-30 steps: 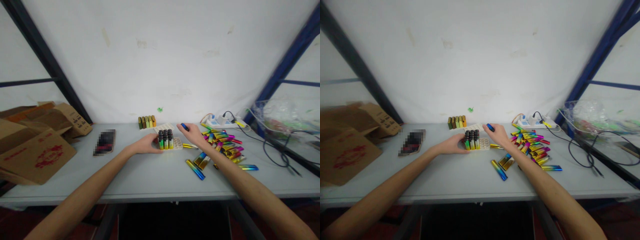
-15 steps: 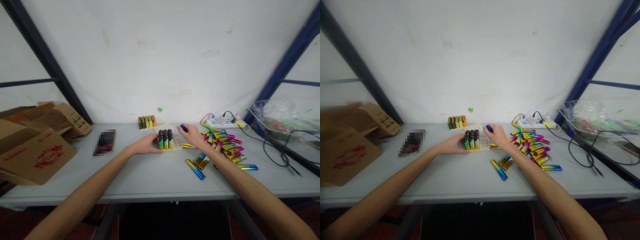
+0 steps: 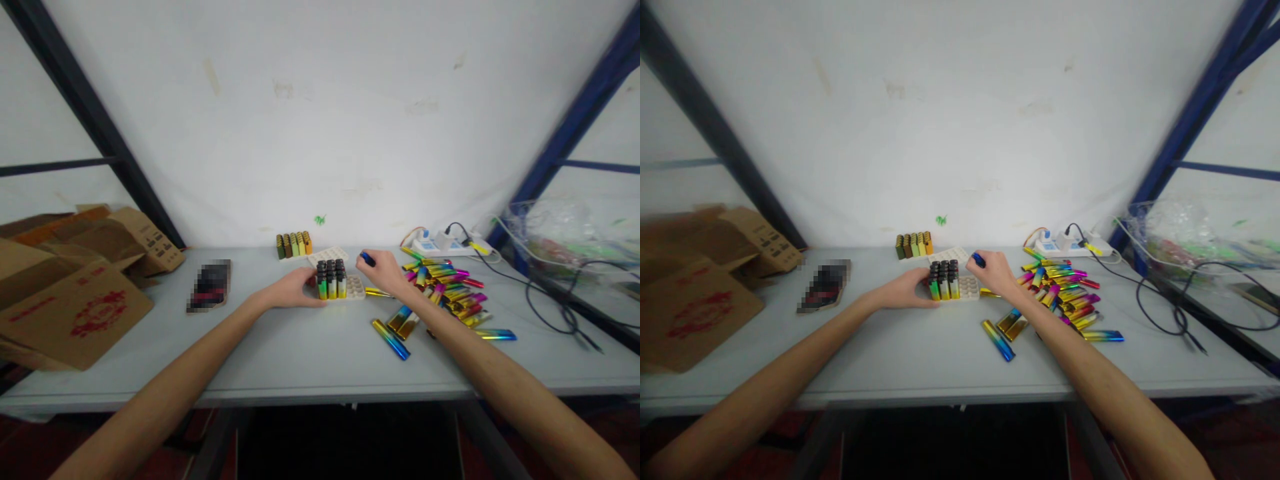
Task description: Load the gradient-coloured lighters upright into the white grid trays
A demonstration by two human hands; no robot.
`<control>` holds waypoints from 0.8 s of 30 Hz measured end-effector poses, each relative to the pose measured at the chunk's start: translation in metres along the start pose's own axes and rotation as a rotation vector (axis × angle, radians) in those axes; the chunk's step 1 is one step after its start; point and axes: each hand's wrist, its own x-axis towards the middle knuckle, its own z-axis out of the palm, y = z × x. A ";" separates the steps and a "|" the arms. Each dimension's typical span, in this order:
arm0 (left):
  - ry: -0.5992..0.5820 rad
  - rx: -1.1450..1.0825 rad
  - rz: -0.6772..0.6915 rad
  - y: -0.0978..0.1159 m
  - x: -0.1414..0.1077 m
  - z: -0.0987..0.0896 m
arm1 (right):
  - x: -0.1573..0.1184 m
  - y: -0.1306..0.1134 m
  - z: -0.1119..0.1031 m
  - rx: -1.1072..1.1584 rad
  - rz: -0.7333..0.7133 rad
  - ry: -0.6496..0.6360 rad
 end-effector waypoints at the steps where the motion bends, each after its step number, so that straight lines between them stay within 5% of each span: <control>1: 0.000 0.006 -0.001 0.000 0.000 0.000 | 0.000 0.000 0.000 0.000 -0.002 -0.003; 24: -0.001 -0.015 0.002 0.005 0.000 -0.002 | -0.001 -0.001 0.000 0.003 -0.026 -0.013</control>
